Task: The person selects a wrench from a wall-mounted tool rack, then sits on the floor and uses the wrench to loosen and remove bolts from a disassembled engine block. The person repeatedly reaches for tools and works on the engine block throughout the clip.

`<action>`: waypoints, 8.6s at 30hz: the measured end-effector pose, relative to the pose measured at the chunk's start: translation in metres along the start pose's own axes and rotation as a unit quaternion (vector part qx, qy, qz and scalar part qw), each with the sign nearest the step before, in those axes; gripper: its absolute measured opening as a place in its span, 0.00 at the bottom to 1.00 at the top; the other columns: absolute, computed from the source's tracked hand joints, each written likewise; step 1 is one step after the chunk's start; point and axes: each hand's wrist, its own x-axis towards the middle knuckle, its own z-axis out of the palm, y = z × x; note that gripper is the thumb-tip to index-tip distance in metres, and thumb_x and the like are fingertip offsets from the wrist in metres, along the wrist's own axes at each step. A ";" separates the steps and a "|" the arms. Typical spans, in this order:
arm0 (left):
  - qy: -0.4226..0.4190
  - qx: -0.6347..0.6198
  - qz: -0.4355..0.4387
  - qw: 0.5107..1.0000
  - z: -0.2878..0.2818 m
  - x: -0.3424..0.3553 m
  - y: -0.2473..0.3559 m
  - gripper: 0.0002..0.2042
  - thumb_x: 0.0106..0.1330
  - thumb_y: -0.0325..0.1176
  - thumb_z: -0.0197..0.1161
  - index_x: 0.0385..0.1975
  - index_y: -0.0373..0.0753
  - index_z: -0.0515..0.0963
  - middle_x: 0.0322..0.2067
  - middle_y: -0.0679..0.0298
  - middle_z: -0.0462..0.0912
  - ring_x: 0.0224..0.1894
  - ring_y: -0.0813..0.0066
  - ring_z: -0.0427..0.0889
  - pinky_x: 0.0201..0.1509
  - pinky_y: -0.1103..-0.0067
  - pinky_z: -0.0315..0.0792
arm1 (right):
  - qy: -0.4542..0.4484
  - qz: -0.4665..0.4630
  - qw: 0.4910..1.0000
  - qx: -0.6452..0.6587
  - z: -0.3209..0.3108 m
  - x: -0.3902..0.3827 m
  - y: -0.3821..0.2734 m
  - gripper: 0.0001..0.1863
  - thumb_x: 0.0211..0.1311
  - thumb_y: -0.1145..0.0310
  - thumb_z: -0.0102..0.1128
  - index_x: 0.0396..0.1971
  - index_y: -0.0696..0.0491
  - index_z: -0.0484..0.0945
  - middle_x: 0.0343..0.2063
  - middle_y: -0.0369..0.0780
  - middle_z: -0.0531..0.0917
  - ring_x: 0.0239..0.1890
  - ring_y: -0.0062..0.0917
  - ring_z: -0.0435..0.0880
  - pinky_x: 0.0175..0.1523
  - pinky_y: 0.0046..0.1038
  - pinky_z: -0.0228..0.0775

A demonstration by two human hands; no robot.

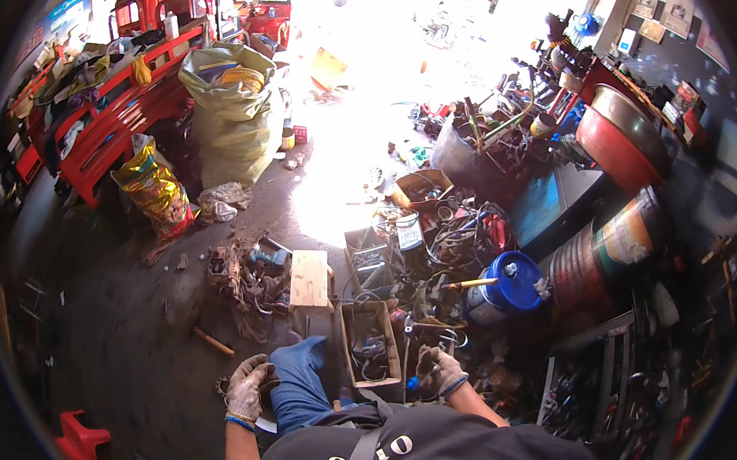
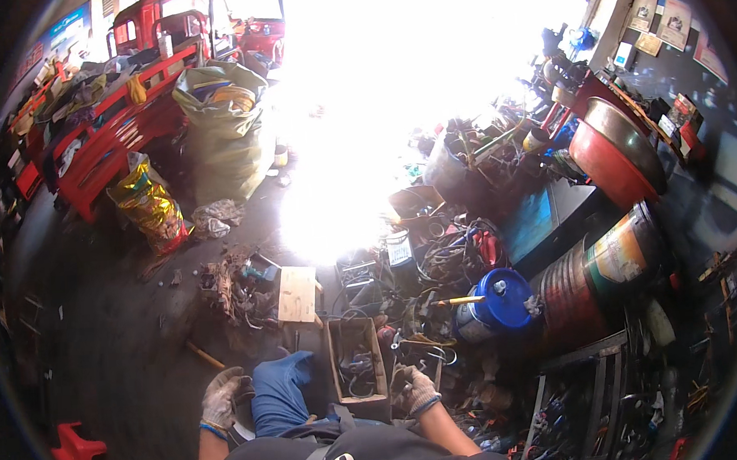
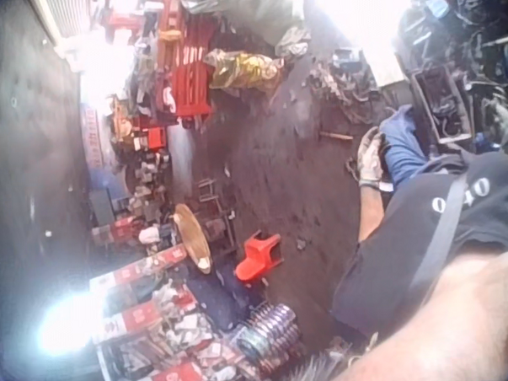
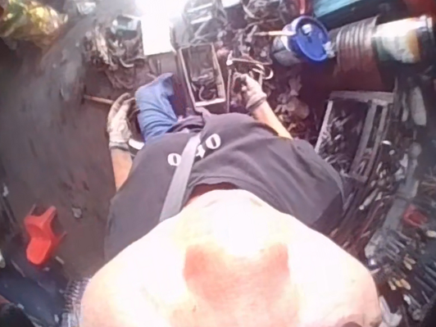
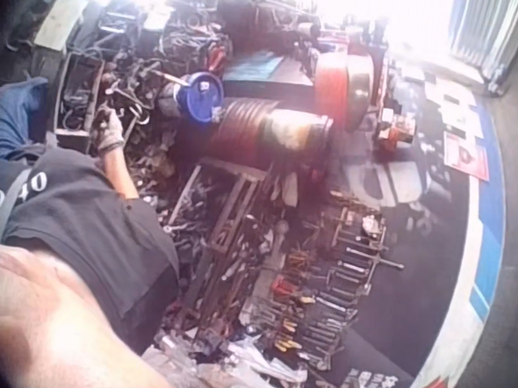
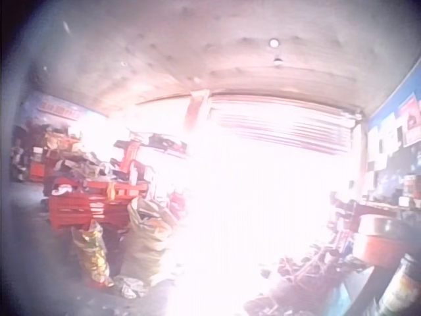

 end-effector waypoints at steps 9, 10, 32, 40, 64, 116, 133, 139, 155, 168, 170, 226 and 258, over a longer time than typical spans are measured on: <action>-0.024 -0.025 -0.020 0.999 -0.053 0.123 0.047 0.13 0.72 0.27 0.59 0.54 0.36 0.75 0.40 0.59 0.85 0.34 0.70 0.85 0.39 0.75 0.83 | -0.063 -0.099 0.949 -0.294 0.112 0.073 0.046 0.04 0.64 0.72 0.61 0.35 0.54 0.82 0.27 0.37 0.86 0.29 0.23 0.87 0.36 0.29 0.83; -0.015 -0.018 -0.022 0.999 -0.065 0.142 0.055 0.15 0.71 0.30 0.60 0.55 0.37 0.75 0.41 0.61 0.84 0.34 0.71 0.85 0.40 0.75 0.82 | -0.061 -0.066 0.967 -0.240 0.138 0.088 0.057 0.04 0.64 0.72 0.60 0.34 0.54 0.82 0.27 0.36 0.86 0.29 0.23 0.86 0.36 0.26 0.82; 0.240 -0.123 -0.013 0.963 -0.251 0.316 0.174 0.16 0.72 0.30 0.62 0.58 0.37 0.75 0.44 0.67 0.84 0.39 0.83 0.83 0.44 0.84 0.77 | 0.035 0.310 0.616 -0.724 0.544 0.327 0.430 0.20 0.76 0.52 0.52 0.44 0.55 0.78 0.26 0.30 0.79 0.19 0.11 0.77 0.22 0.16 0.74; 0.295 -0.157 -0.020 0.942 -0.235 0.411 0.108 0.20 0.70 0.30 0.64 0.60 0.32 0.73 0.44 0.67 0.81 0.39 0.84 0.79 0.48 0.83 0.77 | 0.000 0.127 0.187 -0.974 0.537 0.462 0.437 0.18 0.76 0.56 0.51 0.44 0.58 0.77 0.26 0.38 0.82 0.24 0.23 0.81 0.27 0.28 0.79; 0.343 0.493 -0.003 0.799 -0.226 0.641 -0.012 0.62 0.41 0.56 0.82 0.75 0.51 0.47 0.66 0.48 0.65 0.68 0.45 0.66 0.70 0.53 0.63 | -0.470 -0.013 -0.233 -0.851 0.485 0.786 0.309 0.16 0.66 0.61 0.63 0.45 0.56 0.76 0.32 0.45 0.85 0.31 0.41 0.86 0.33 0.39 0.79; 0.456 0.455 -0.045 0.763 -0.198 0.652 -0.022 0.60 0.41 0.57 0.81 0.74 0.48 0.49 0.70 0.44 0.58 0.71 0.42 0.60 0.73 0.60 0.61 | -0.361 -0.081 -0.431 -0.823 0.487 0.710 0.320 0.32 0.75 0.49 0.45 0.63 0.63 0.59 0.44 0.57 0.83 0.43 0.48 0.87 0.44 0.45 0.80; 0.455 0.500 -0.029 0.736 -0.220 0.665 -0.044 0.57 0.50 0.56 0.77 0.76 0.51 0.46 0.75 0.47 0.51 0.75 0.43 0.54 0.76 0.60 0.59 | -0.384 0.182 0.054 -0.904 0.514 0.744 0.325 0.20 0.76 0.57 0.51 0.54 0.58 0.79 0.36 0.40 0.87 0.33 0.20 0.86 0.36 0.23 0.79; 0.450 0.488 0.006 0.748 -0.220 0.663 -0.042 0.58 0.49 0.57 0.77 0.76 0.53 0.44 0.75 0.48 0.50 0.76 0.47 0.52 0.76 0.60 0.59 | -0.377 0.233 0.334 -0.832 0.491 0.744 0.319 0.21 0.74 0.64 0.55 0.60 0.61 0.72 0.39 0.43 0.86 0.34 0.24 0.87 0.42 0.32 0.85; 0.523 0.545 0.085 0.650 -0.184 0.635 -0.024 0.52 0.50 0.46 0.79 0.74 0.52 0.53 0.71 0.45 0.55 0.71 0.43 0.61 0.71 0.60 0.67 | -0.375 0.379 0.631 -0.563 0.479 0.755 0.333 0.16 0.76 0.67 0.49 0.57 0.58 0.74 0.49 0.45 0.83 0.56 0.43 0.81 0.63 0.45 0.75; 0.329 0.230 0.309 0.862 -0.140 0.628 -0.041 0.22 0.71 0.32 0.63 0.64 0.37 0.72 0.59 0.59 0.78 0.59 0.72 0.78 0.63 0.75 0.73 | -0.397 0.088 0.492 -0.770 0.449 0.745 0.309 0.17 0.70 0.71 0.55 0.56 0.58 0.74 0.39 0.43 0.86 0.33 0.28 0.85 0.40 0.30 0.82; 0.246 0.151 0.266 0.920 -0.124 0.632 -0.054 0.23 0.72 0.37 0.61 0.63 0.34 0.71 0.58 0.56 0.78 0.58 0.68 0.79 0.62 0.76 0.73 | -0.476 -0.072 0.307 -0.821 0.444 0.740 0.298 0.24 0.68 0.73 0.55 0.64 0.51 0.71 0.41 0.41 0.86 0.35 0.26 0.86 0.41 0.28 0.80; 0.362 0.394 0.354 0.767 -0.222 0.704 -0.022 0.13 0.69 0.29 0.62 0.51 0.51 0.84 0.56 0.63 0.82 0.58 0.66 0.81 0.62 0.72 0.76 | -0.591 -0.019 0.050 -0.805 0.445 0.732 0.297 0.33 0.71 0.61 0.56 0.72 0.52 0.60 0.43 0.46 0.87 0.45 0.31 0.86 0.55 0.30 0.74; 0.198 0.134 0.106 0.965 -0.246 0.691 0.026 0.15 0.69 0.28 0.65 0.54 0.35 0.80 0.48 0.66 0.86 0.50 0.81 0.82 0.59 0.83 0.74 | -0.184 0.534 0.599 -0.568 0.355 0.658 0.348 0.18 0.77 0.61 0.50 0.53 0.60 0.71 0.44 0.48 0.82 0.46 0.42 0.86 0.54 0.55 0.80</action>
